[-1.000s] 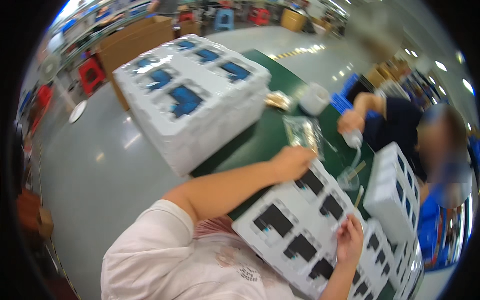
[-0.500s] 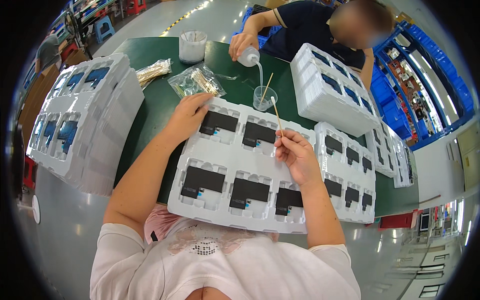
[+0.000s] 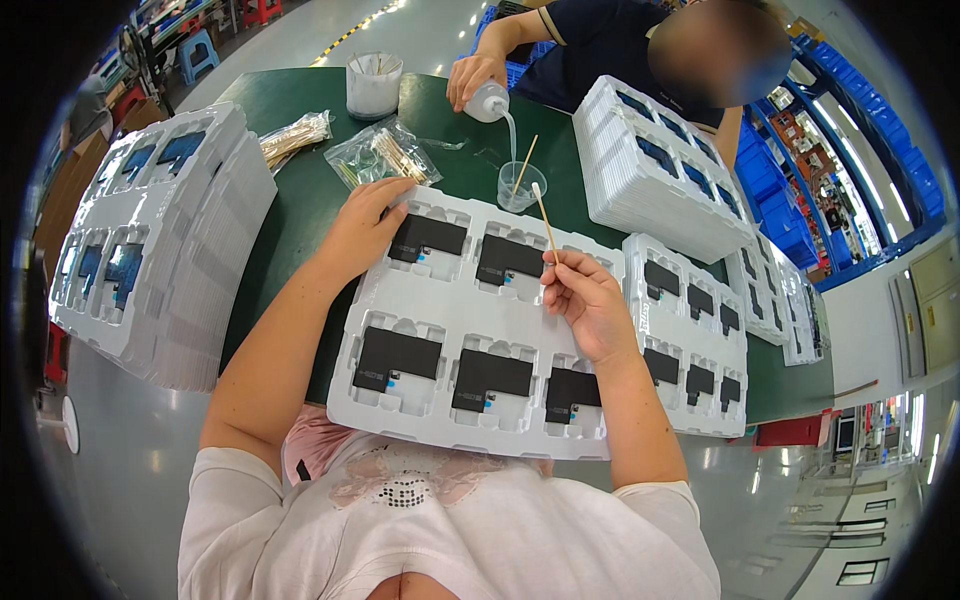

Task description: Cleaning and preparing small electronic or hardware components in a tray using a cotton swab and liquid.

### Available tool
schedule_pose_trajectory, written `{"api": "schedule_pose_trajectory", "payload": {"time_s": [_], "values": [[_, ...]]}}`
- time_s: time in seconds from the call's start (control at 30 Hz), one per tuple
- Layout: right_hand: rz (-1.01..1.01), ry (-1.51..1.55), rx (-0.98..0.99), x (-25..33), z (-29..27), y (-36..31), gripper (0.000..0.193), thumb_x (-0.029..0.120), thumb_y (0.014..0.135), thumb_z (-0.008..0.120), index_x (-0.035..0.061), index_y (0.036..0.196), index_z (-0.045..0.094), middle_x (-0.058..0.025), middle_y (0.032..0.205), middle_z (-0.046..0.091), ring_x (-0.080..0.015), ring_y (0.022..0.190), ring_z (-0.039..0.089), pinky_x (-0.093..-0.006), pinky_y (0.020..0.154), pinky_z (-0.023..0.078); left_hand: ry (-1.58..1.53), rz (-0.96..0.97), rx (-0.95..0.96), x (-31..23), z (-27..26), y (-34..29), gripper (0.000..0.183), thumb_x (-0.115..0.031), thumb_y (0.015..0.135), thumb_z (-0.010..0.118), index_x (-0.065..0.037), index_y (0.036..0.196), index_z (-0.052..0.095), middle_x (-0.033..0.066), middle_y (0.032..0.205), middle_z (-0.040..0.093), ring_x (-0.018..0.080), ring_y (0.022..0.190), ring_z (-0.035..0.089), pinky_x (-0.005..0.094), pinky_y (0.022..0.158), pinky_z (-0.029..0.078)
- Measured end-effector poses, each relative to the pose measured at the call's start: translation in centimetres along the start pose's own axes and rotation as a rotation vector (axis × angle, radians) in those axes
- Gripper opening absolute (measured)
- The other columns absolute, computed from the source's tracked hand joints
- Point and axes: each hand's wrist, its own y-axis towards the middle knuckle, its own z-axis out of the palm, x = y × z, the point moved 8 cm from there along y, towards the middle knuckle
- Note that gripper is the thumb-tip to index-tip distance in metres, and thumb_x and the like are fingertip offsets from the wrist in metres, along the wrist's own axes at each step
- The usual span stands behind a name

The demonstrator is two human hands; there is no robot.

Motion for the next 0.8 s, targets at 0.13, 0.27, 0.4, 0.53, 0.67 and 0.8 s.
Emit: {"api": "schedule_pose_trajectory", "payload": {"time_s": [0.13,0.27,0.4,0.53,0.67,0.8], "values": [[0.006,0.001,0.000,-0.2,0.3,-0.3,0.021,0.009,0.094,0.054,-0.0009,0.111,0.060,-0.0054,0.085,0.065,-0.0107,0.068,0.062,-0.0226,0.059,0.049,0.012,0.005,-0.002,0.1,-0.2,-0.4,0.035,-0.011,0.092,0.054,-0.005,0.126,0.057,0.0115,0.130,0.056,0.0297,0.122,0.047,0.0389,0.105,0.036],[0.022,-0.002,-0.017,-0.7,-0.3,-0.4,0.022,0.010,0.094,0.055,-0.0007,0.111,0.060,-0.0054,0.086,0.065,-0.0102,0.069,0.062,-0.0224,0.060,0.049,0.021,0.083,-0.085,-0.1,0.1,-0.7,0.031,-0.012,0.088,0.055,-0.005,0.118,0.060,0.0136,0.121,0.061,0.0349,0.112,0.054,0.0419,0.098,0.042],[-0.040,-0.101,-0.077,0.2,-0.9,-0.6,0.023,0.013,0.093,0.058,0.0009,0.111,0.061,-0.0047,0.088,0.064,-0.0108,0.071,0.061,-0.0246,0.063,0.049,-0.046,0.032,-0.004,1.1,0.9,0.7,0.033,-0.015,0.087,0.057,-0.004,0.118,0.061,0.0161,0.117,0.063,0.0366,0.110,0.056,0.0429,0.095,0.044],[-0.095,-0.055,-0.149,2.8,0.8,-2.2,0.024,0.011,0.092,0.057,-0.0001,0.113,0.060,-0.0076,0.091,0.065,-0.0155,0.075,0.063,-0.0277,0.068,0.050,0.082,0.119,-0.103,1.7,-0.4,1.1,0.033,-0.018,0.086,0.058,-0.005,0.116,0.062,0.0175,0.113,0.064,0.0371,0.108,0.058,0.0444,0.091,0.047],[-0.176,-0.081,-0.217,4.1,1.8,-7.8,0.025,0.011,0.092,0.056,-0.0003,0.115,0.059,-0.0070,0.089,0.064,-0.0161,0.075,0.063,-0.0283,0.067,0.050,0.073,0.038,-0.011,3.0,1.5,1.9,0.032,-0.022,0.087,0.056,-0.009,0.117,0.062,0.0155,0.118,0.062,0.0366,0.110,0.056,0.0452,0.093,0.046],[-0.067,-0.061,-0.259,0.8,1.6,-11.9,0.025,0.011,0.093,0.055,0.0004,0.115,0.059,-0.0068,0.090,0.065,-0.0155,0.075,0.063,-0.0284,0.066,0.050,0.108,0.133,-0.095,1.5,1.8,1.3,0.033,-0.024,0.088,0.056,-0.010,0.117,0.062,0.0106,0.122,0.061,0.0365,0.113,0.054,0.0449,0.095,0.045]]}}
